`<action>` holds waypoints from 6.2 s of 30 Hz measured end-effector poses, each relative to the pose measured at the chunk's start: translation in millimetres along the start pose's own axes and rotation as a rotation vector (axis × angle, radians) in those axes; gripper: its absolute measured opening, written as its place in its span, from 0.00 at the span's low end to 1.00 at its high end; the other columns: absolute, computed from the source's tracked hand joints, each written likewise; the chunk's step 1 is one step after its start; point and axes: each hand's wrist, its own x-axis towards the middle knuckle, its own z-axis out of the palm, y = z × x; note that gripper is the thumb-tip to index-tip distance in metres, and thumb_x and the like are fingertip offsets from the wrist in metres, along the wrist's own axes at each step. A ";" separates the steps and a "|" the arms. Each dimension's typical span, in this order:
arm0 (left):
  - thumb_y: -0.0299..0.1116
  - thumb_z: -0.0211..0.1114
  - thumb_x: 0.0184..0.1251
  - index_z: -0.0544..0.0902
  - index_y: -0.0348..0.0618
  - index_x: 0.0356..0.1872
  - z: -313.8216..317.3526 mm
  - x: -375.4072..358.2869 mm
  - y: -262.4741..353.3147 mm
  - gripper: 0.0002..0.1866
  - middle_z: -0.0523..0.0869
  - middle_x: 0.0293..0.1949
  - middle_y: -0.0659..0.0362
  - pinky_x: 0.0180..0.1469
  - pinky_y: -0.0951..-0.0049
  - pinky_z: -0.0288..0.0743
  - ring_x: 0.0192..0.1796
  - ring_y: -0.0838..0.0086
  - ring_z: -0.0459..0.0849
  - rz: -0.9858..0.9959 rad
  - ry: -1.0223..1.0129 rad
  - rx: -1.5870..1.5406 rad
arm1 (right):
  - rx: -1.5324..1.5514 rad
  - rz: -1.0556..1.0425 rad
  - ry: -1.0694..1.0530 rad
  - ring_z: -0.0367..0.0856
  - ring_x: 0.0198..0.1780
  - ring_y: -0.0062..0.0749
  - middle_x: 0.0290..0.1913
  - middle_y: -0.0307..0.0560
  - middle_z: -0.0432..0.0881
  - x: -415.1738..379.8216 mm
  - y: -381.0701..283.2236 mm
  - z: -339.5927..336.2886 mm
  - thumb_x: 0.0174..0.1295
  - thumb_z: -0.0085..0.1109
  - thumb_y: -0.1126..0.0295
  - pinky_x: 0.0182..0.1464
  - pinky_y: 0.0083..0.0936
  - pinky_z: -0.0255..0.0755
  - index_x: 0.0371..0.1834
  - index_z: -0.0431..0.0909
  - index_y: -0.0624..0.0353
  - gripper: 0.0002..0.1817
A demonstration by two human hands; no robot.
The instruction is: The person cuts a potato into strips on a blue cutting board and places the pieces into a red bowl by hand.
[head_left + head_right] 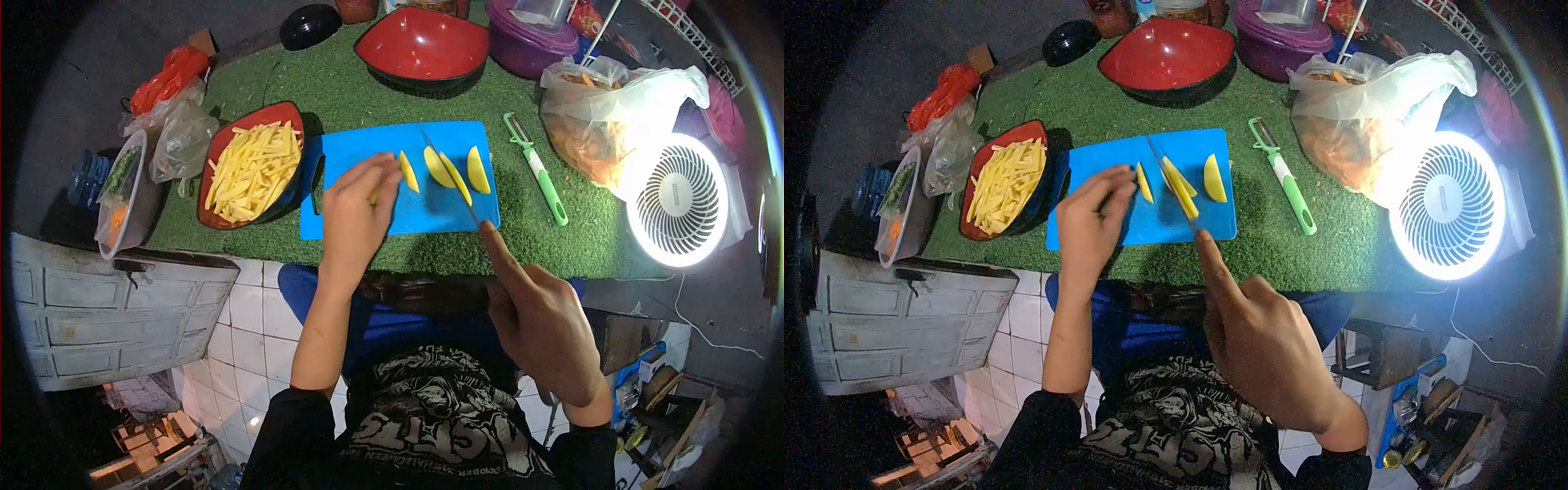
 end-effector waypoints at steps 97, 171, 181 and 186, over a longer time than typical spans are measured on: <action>0.29 0.76 0.59 0.90 0.38 0.46 -37.3 -23.5 -28.0 0.14 0.90 0.49 0.55 0.56 0.62 0.78 0.52 0.58 0.84 0.020 0.045 0.214 | -0.084 -0.187 -0.021 0.83 0.32 0.60 0.34 0.69 0.80 91.2 -30.6 68.1 0.60 0.55 0.79 0.37 0.47 0.79 0.78 0.47 0.77 0.43; 0.27 0.71 0.61 0.83 0.41 0.54 -150.3 -10.5 -8.1 0.18 0.86 0.44 0.52 0.48 0.59 0.81 0.46 0.57 0.87 0.249 0.161 0.553 | -0.036 -0.433 0.205 0.85 0.39 0.58 0.44 0.62 0.80 123.4 -38.1 44.0 0.70 0.58 0.71 0.39 0.48 0.80 0.72 0.73 0.46 0.26; 0.27 0.68 0.61 0.76 0.48 0.70 -152.0 4.4 -8.3 0.32 0.77 0.70 0.54 0.69 0.55 0.67 0.74 0.61 0.74 0.318 -0.074 0.745 | -0.129 -0.552 0.210 0.87 0.37 0.54 0.47 0.61 0.81 152.7 -74.9 62.2 0.60 0.57 0.76 0.39 0.44 0.83 0.64 0.79 0.51 0.26; 0.29 0.67 0.61 0.81 0.44 0.63 -144.3 10.9 -15.1 0.26 0.84 0.62 0.54 0.65 0.56 0.70 0.67 0.59 0.81 0.393 0.004 0.702 | -0.234 -0.489 0.219 0.88 0.37 0.52 0.45 0.61 0.80 150.0 -82.1 56.4 0.61 0.56 0.76 0.40 0.42 0.84 0.65 0.79 0.51 0.25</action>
